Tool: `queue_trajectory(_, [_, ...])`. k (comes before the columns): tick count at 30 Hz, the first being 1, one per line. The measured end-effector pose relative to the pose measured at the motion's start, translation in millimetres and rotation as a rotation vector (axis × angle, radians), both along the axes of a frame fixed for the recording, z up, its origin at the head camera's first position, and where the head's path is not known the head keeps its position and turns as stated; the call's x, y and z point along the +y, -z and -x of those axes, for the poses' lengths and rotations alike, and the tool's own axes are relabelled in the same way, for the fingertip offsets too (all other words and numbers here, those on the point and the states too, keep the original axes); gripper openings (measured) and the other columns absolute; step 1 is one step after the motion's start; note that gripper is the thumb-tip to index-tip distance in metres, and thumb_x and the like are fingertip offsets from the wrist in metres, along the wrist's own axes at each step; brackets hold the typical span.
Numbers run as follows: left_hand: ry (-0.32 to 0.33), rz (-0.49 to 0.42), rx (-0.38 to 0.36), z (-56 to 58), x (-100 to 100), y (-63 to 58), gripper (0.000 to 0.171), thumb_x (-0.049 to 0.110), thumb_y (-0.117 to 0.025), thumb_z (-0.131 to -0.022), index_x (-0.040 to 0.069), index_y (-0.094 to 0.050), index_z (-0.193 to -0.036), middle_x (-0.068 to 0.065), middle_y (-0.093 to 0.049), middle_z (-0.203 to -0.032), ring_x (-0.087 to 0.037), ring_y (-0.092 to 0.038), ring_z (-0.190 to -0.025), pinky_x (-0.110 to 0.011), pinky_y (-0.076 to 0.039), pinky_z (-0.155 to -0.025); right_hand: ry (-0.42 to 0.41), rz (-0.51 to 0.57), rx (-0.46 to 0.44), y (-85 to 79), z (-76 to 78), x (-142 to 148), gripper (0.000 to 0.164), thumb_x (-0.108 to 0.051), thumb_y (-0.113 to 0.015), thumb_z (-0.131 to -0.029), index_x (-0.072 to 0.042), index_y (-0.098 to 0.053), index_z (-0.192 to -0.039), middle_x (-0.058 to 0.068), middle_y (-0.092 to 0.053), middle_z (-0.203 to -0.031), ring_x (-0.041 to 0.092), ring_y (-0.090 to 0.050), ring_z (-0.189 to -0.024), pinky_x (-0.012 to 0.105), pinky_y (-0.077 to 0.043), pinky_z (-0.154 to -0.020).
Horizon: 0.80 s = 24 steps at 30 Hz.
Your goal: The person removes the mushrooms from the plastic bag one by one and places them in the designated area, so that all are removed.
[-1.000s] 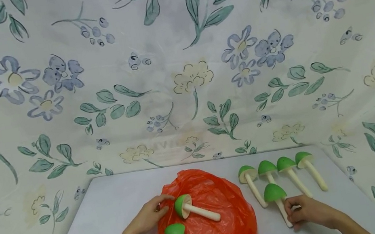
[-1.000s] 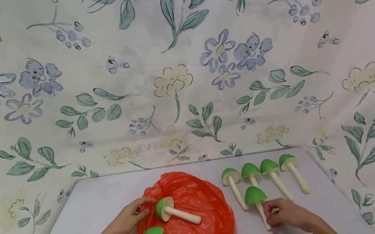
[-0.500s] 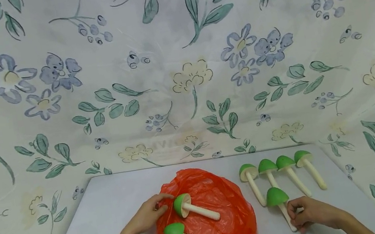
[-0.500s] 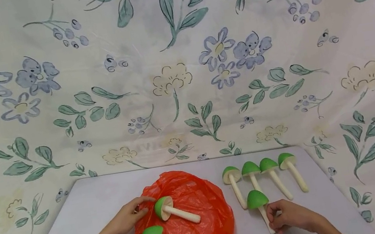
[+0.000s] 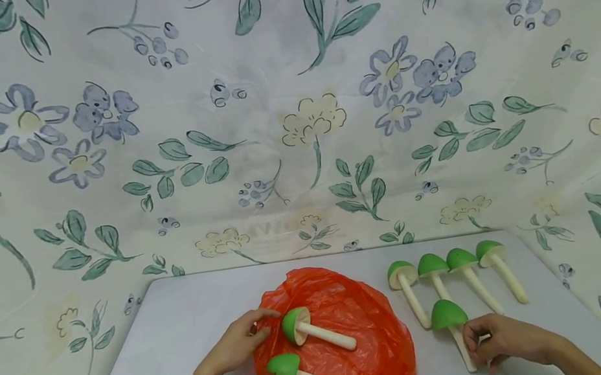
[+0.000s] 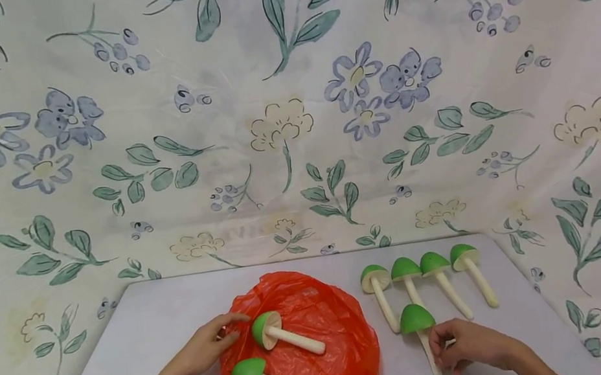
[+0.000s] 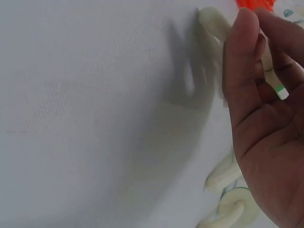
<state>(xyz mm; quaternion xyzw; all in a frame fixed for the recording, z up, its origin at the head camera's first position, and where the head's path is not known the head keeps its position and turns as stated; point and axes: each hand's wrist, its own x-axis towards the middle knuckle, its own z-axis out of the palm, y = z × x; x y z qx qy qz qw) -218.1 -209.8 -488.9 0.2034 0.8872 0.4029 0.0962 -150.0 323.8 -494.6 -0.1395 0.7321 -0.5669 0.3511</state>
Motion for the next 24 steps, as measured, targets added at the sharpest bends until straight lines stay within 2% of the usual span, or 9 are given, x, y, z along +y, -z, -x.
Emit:
queue_trajectory(5, [0.006, -0.013, 0.008, -0.7, 1, -3.6, 0.028, 0.009, -0.058, -0.1, 0.017, -0.065, -0.126, -0.009, -0.061, -0.129, -0.025, -0.051, -0.103, -0.04, -0.046, -0.085, -0.059, -0.019, -0.033, -4.0, -2.7, -1, 0.024, -0.003, -0.061, -0.089, 0.014, -0.055, -0.105, 0.003, -0.062, -0.091, 0.014, -0.058, -0.079, 0.028, -0.054, -0.065])
queue_trajectory(11, [0.023, -0.015, 0.004, -1.5, 1, -4.3, 0.028, 0.009, -0.059, -0.1, 0.016, -0.065, -0.126, -0.009, -0.061, -0.123, -0.024, -0.049, -0.097, -0.036, -0.043, -0.079, -0.131, -0.017, -0.082, -15.3, -3.4, -13, 0.032, -0.007, -0.06, -0.09, 0.008, -0.06, -0.118, 0.002, -0.063, -0.094, 0.013, -0.057, -0.078, 0.026, -0.053, -0.062])
queue_trajectory(16, [0.012, -0.016, 0.001, -2.5, 0, -4.1, 0.028, 0.01, -0.058, -0.1, 0.017, -0.065, -0.126, -0.008, -0.061, -0.125, -0.023, -0.048, -0.098, -0.037, -0.042, -0.08, -0.192, 0.001, -0.041, -25.1, -1.9, -31, 0.037, -0.006, -0.06, -0.088, 0.005, -0.06, -0.123, 0.003, -0.064, -0.094, 0.013, -0.057, -0.077, 0.025, -0.053, -0.061])
queue_trajectory(24, [0.013, -0.001, 0.005, -5.6, 0, -4.2, 0.028, 0.01, -0.057, -0.1, 0.016, -0.065, -0.127, -0.009, -0.061, -0.127, -0.023, -0.049, -0.099, -0.036, -0.043, -0.081, -0.206, -0.009, 0.079, -48.8, 6.9, -70, 0.031, -0.012, -0.06, -0.094, -0.001, -0.062, -0.123, 0.006, -0.064, -0.098, 0.016, -0.062, -0.079, 0.028, -0.055, -0.063])
